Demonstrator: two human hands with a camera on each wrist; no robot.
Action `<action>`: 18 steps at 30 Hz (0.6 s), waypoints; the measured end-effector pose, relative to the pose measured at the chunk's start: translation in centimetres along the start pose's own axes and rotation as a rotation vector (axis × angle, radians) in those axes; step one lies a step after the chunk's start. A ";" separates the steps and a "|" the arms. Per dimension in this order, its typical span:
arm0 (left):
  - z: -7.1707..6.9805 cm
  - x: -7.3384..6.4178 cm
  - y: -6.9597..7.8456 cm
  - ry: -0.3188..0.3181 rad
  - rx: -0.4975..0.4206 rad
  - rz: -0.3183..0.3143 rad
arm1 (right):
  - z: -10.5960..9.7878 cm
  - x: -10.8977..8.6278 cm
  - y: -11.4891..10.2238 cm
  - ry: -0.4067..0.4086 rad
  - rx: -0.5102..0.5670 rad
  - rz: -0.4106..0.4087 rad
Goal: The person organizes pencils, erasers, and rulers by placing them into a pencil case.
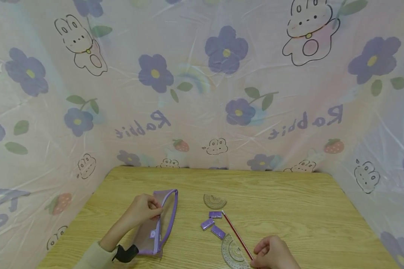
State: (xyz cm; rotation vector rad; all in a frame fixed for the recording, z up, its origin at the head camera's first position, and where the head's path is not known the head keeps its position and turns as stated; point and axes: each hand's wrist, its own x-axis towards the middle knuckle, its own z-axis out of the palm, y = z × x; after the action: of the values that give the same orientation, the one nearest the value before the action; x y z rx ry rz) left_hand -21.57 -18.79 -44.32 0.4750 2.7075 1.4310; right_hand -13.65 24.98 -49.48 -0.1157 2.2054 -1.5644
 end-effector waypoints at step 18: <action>0.0 -0.2 0.1 0.002 0.005 -0.002 | 1.0 -0.2 -0.4 0.061 -0.159 -0.056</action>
State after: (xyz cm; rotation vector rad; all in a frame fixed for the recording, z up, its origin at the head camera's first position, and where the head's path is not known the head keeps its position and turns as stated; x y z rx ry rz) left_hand -21.36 -18.81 -44.20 0.4711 2.7130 1.4259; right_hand -13.19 24.01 -49.37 -0.1811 2.3921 -1.4379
